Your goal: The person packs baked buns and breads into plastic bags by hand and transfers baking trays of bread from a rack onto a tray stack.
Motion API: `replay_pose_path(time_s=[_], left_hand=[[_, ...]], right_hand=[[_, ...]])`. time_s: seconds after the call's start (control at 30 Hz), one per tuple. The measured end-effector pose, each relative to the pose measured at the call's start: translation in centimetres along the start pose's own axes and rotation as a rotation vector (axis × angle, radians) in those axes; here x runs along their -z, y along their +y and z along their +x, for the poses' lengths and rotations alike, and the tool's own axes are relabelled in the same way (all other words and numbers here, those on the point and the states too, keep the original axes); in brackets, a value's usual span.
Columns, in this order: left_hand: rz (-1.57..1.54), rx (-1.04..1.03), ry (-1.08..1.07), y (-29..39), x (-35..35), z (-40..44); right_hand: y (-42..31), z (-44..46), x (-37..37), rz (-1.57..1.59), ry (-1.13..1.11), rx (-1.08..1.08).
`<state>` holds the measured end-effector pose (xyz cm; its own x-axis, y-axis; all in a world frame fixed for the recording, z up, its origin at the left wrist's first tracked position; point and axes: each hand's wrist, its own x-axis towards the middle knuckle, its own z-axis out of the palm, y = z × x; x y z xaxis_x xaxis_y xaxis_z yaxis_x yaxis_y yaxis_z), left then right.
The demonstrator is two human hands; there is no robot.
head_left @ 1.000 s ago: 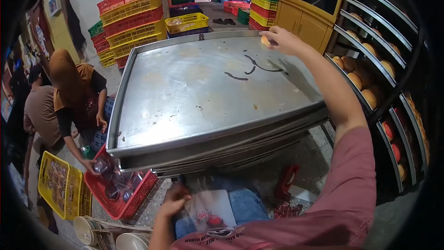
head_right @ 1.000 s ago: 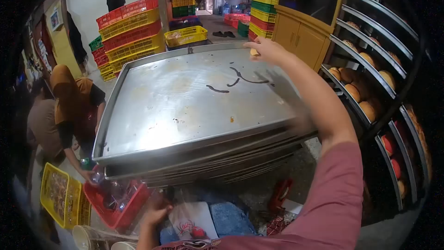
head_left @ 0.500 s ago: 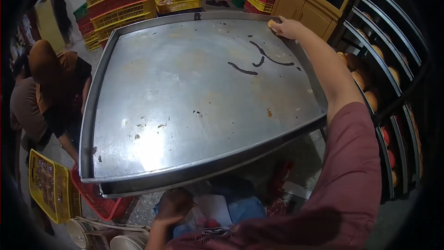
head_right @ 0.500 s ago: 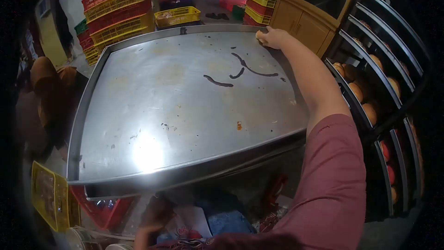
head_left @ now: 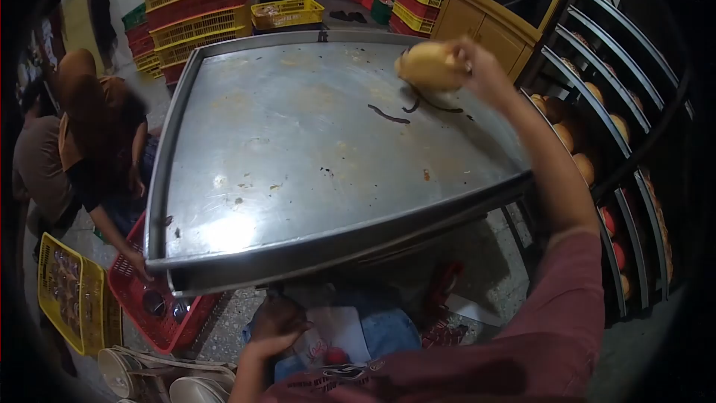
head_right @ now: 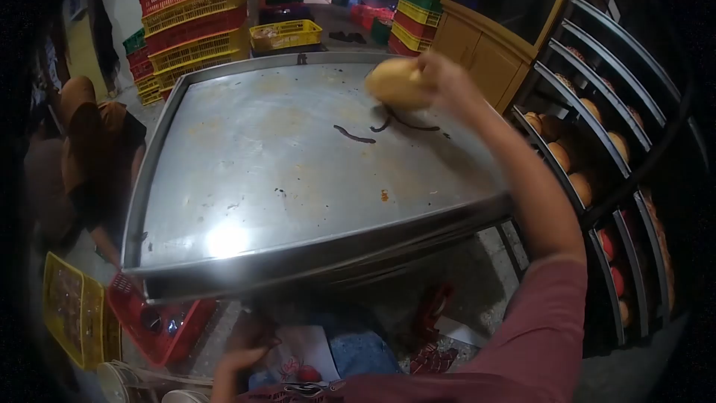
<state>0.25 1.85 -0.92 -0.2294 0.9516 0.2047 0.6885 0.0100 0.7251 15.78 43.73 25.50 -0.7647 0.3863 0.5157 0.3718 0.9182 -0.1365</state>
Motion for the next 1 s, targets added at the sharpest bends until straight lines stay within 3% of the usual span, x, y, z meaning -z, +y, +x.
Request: replay_pose_path(time_s=[0.07,0.1,0.13,0.17,0.2,0.23,0.3,0.33,0.4,0.43,0.5,0.53,0.63,0.7,0.87,1.0], left_hand=[[-0.089,-0.018,0.033,-0.3,0.2,-0.6],[-0.188,-0.033,0.057,-0.5,0.2,-0.9],[-0.179,-0.039,0.062,-0.6,0.3,-1.5],[-0.386,0.120,0.034,-0.7,0.4,-2.2],[-0.596,0.279,0.007,-0.7,0.4,-2.7],[-0.592,0.272,0.012,-0.7,0.5,-3.0],[-0.806,0.351,0.029,-0.9,0.7,-3.5],[-0.771,0.214,0.087,-1.7,0.3,-3.5],[-0.795,0.164,0.130,-2.4,-0.3,-3.7],[-0.830,0.112,0.166,-2.2,-0.2,-3.9],[-0.801,0.120,0.160,-1.1,0.6,-4.3],[-0.805,0.130,0.163,-0.6,0.7,-4.5],[-0.818,0.154,0.162,0.5,1.4,-5.0],[-0.633,-0.001,0.197,0.2,1.6,-5.0],[-0.633,-0.012,0.209,-0.1,1.5,-5.1],[-0.623,0.017,0.206,0.2,1.3,-5.2]], right_hand=[[-3.7,-3.5,-0.3,0.169,-0.165,0.298],[-5.1,-4.7,0.1,0.169,-0.155,0.306],[-6.4,-5.8,0.7,0.343,-0.275,0.271],[-7.3,-6.5,1.3,0.514,-0.396,0.233],[-6.5,-6.7,1.0,0.611,-0.354,0.117],[-6.6,-6.2,0.8,0.609,-0.348,0.124],[-7.2,-4.4,0.3,0.857,-0.214,-0.282],[-7.1,-3.4,-0.5,0.864,-0.212,-0.274],[-7.1,-1.5,-2.2,0.753,-0.341,-0.495],[-7.6,-1.0,-2.7,0.763,-0.339,-0.482],[-8.6,0.1,-3.5,0.460,-0.619,-0.419],[-8.6,0.7,-3.8,0.491,-0.707,-0.475],[-8.5,1.7,-4.1,0.403,-0.782,-0.448],[-9.1,0.9,-4.0,0.501,-0.763,-0.438],[-10.5,0.0,-3.6,0.633,-0.688,-0.521],[-10.4,0.1,-3.8,0.598,-0.766,-0.535]])
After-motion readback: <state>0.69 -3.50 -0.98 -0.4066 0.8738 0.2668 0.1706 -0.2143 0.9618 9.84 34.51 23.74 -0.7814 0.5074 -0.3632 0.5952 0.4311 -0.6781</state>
